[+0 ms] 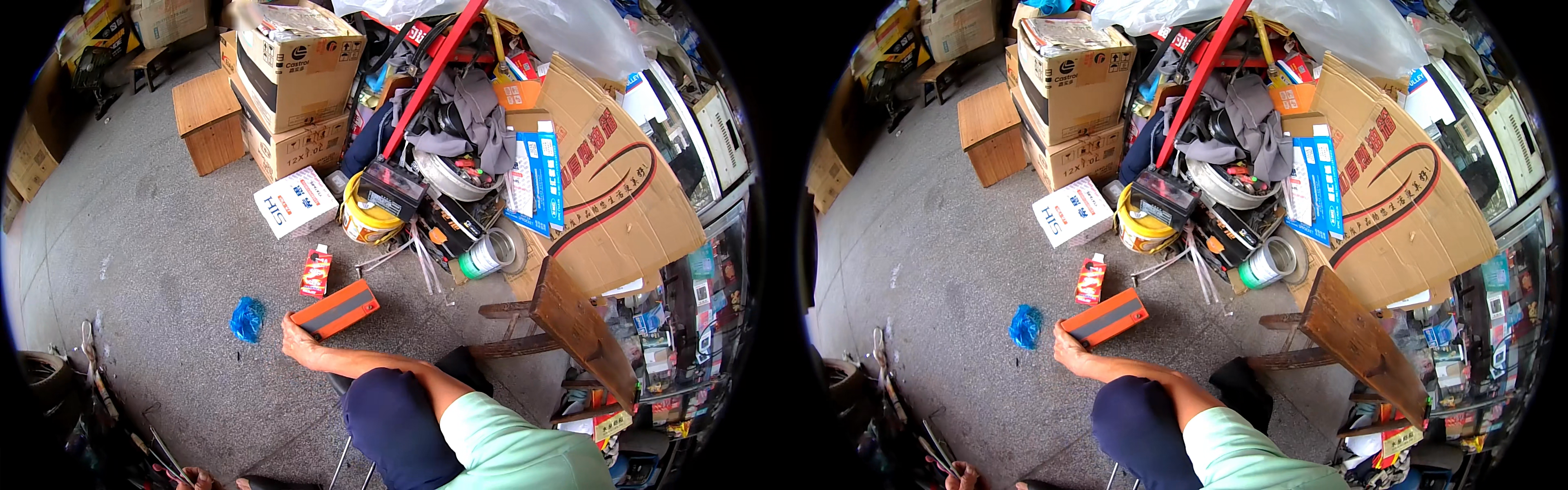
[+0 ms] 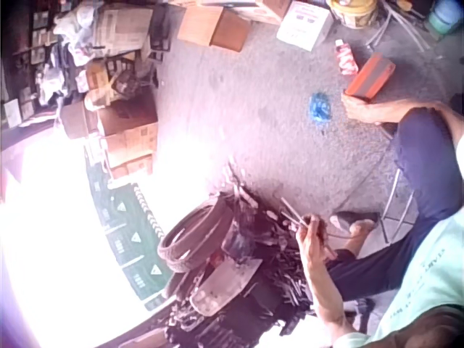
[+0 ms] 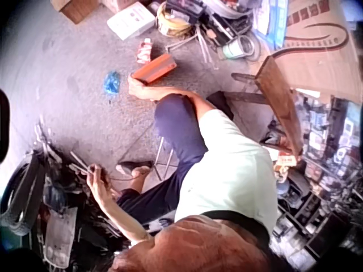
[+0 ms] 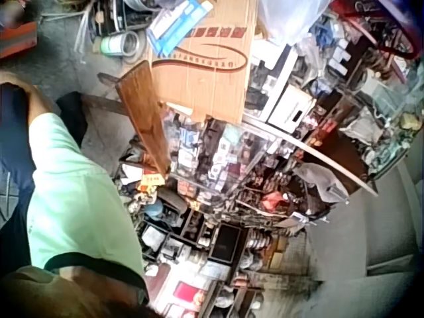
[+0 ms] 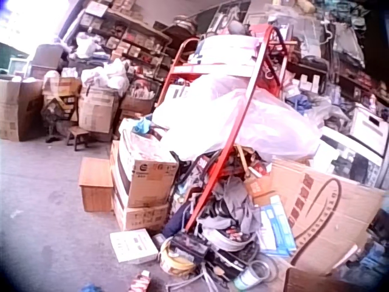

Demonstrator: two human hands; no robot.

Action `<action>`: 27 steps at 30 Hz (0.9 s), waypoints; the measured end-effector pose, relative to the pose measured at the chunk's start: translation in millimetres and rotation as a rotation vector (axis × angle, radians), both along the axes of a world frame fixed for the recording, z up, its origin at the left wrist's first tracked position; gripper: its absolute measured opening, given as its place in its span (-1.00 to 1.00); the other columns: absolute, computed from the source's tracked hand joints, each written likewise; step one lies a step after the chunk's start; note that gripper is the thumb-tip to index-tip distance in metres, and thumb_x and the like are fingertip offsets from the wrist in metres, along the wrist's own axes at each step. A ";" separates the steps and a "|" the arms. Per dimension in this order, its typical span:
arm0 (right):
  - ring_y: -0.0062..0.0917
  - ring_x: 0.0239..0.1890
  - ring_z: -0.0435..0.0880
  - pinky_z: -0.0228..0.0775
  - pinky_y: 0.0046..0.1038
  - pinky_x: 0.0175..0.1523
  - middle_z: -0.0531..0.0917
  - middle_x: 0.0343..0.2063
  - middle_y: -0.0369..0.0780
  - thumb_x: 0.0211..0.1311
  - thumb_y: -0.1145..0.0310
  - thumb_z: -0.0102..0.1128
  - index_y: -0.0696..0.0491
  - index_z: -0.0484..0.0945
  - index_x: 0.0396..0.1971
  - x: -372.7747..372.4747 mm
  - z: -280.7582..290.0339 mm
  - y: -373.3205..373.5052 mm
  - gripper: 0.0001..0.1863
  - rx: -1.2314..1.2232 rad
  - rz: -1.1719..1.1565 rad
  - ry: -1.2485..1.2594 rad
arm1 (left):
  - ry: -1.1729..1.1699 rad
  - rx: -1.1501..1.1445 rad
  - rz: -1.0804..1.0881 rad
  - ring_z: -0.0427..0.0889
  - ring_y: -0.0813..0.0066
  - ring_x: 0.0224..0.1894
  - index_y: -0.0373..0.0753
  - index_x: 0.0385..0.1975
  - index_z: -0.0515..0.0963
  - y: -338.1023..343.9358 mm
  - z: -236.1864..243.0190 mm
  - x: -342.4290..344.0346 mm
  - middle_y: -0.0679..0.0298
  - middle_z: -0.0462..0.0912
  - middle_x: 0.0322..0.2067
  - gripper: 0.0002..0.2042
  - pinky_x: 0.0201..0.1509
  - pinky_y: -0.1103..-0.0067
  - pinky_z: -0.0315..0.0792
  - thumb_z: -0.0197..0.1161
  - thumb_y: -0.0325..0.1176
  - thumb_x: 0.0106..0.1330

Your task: The person sits on a low stool in a cluttered workshop and uses a screwdriver to open an orange rectangular device. They manipulate internal wires and components, then close the device and continue adjusting parts with the screwdriver.

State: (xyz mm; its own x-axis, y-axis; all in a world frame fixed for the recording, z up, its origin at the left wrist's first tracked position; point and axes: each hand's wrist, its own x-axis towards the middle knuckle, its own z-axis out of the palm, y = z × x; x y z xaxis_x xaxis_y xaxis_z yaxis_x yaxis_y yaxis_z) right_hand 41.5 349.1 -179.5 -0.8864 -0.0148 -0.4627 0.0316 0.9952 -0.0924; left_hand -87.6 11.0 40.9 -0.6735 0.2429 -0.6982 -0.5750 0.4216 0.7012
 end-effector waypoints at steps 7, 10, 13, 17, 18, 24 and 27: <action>-0.40 0.03 0.50 -0.01 0.10 0.16 0.63 -0.17 -0.22 0.21 0.27 -0.03 -0.05 0.60 -0.18 -38.0 -25.2 59.5 -0.74 0.321 -0.014 -0.159 | 0.021 0.002 0.004 0.24 0.72 -0.82 -0.13 -0.45 0.44 -10.3 -5.3 5.7 0.43 0.40 -0.73 -0.90 -0.83 0.77 0.02 0.18 -0.31 0.23; -0.39 0.04 0.49 -0.04 -0.06 0.23 0.62 -0.15 -0.26 0.18 0.28 0.00 -0.10 0.61 -0.20 -19.4 -54.5 110.7 -0.75 0.498 -0.306 -0.099 | 0.011 0.050 0.001 0.25 0.73 -0.80 -0.12 -0.44 0.45 -2.7 4.1 6.3 0.43 0.40 -0.73 -0.91 -0.83 0.78 0.02 0.19 -0.31 0.22; -0.47 -0.04 0.53 0.06 -0.22 0.11 0.67 -0.26 -0.28 0.13 0.33 0.01 -0.13 0.65 -0.33 -8.0 -36.4 152.5 -0.79 0.407 -0.495 -0.011 | 0.009 0.000 0.100 0.25 0.73 -0.80 -0.13 -0.42 0.45 -15.8 15.4 9.4 0.43 0.38 -0.73 -0.91 -0.82 0.78 0.03 0.20 -0.31 0.23; -0.40 0.03 0.48 0.04 -0.16 0.10 0.64 -0.18 -0.25 0.11 0.34 0.02 -0.13 0.64 -0.28 18.9 -4.7 192.3 -0.77 0.461 -0.757 -0.024 | 0.006 0.034 0.112 0.25 0.72 -0.81 -0.15 -0.40 0.44 -15.1 18.2 9.0 0.42 0.38 -0.73 -0.93 -0.83 0.78 0.02 0.16 -0.34 0.26; -0.39 0.04 0.48 0.05 -0.15 0.10 0.64 -0.17 -0.24 0.11 0.34 0.02 -0.13 0.64 -0.27 20.0 2.5 196.0 -0.77 0.435 -0.806 -0.043 | -0.010 0.046 0.125 0.24 0.72 -0.81 -0.15 -0.40 0.44 -15.2 16.9 9.2 0.42 0.38 -0.73 -0.93 -0.83 0.78 0.02 0.16 -0.34 0.26; -0.37 0.06 0.47 0.02 0.01 0.15 0.63 -0.14 -0.24 0.13 0.36 0.02 -0.12 0.63 -0.22 29.1 6.6 209.5 -0.75 0.470 -0.876 -0.071 | -0.030 0.024 0.019 0.24 0.73 -0.81 -0.15 -0.40 0.43 -6.6 5.6 11.6 0.41 0.40 -0.72 -0.91 -0.83 0.79 0.03 0.15 -0.32 0.26; -0.36 0.04 0.49 0.01 0.02 0.15 0.65 -0.17 -0.27 0.12 0.37 0.02 -0.12 0.63 -0.23 27.0 2.2 215.1 -0.75 0.429 -0.895 -0.039 | -0.056 0.012 0.025 0.24 0.73 -0.82 -0.15 -0.40 0.43 -4.2 2.5 10.0 0.42 0.39 -0.73 -0.91 -0.84 0.78 0.04 0.15 -0.32 0.26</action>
State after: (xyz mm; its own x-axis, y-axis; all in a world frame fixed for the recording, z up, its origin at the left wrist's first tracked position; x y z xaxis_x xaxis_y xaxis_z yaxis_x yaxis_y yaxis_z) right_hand 68.5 564.2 -177.3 -0.4728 0.8282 -0.3010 0.7831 0.5515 0.2872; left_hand -77.6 6.8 43.4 -0.6396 0.2346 -0.7320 -0.6238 0.3982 0.6726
